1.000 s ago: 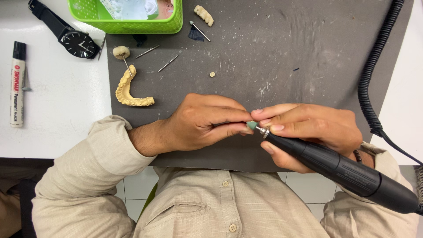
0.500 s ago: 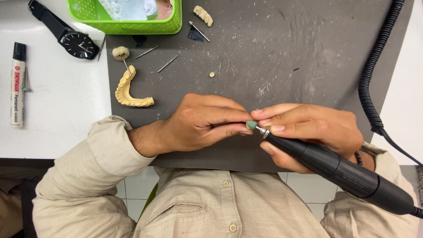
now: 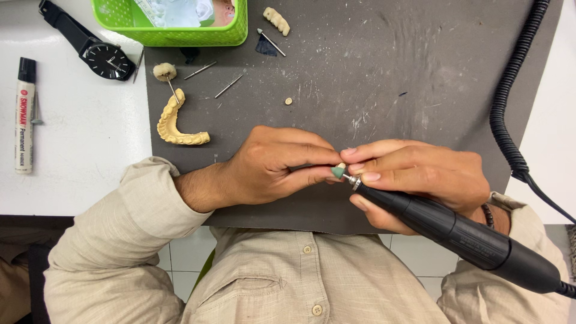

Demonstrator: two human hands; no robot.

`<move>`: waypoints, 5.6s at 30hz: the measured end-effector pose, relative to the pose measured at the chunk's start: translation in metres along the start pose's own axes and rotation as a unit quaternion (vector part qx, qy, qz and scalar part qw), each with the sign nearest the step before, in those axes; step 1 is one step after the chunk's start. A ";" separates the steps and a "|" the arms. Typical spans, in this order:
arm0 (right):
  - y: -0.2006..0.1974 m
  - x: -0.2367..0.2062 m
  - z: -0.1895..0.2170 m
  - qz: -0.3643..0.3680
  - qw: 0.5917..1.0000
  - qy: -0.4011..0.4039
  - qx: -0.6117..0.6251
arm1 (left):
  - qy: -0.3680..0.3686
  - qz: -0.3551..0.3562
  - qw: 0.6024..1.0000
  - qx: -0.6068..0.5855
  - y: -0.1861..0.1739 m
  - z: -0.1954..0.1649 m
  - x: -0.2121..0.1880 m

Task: The person holds a small dental crown/tooth prosthesis in one hand and uses a rotary grinding tool with different burs to grind and smooth its surface, swapping attachments and repositioning the piece repeatedly while working over a bench mat.

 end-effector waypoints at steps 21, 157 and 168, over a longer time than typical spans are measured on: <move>0.000 0.001 -0.001 0.001 1.000 0.004 0.017 | -0.012 -0.003 1.000 -0.002 -0.001 0.002 -0.001; -0.006 -0.004 -0.007 0.006 0.999 0.037 0.033 | 0.014 -0.011 1.000 0.017 -0.002 -0.004 -0.002; 0.000 -0.001 -0.001 0.013 1.000 0.008 0.017 | 0.018 -0.011 0.999 0.040 -0.002 -0.002 -0.002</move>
Point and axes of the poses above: each hand's wrist, its own x-axis towards the middle knuckle, its own y-axis out of the palm, z = x × y, the point moved 10 cm from there along x, towards the middle knuckle, and after that the axes turned 6 degrees about -x, right-handed, at the moved point
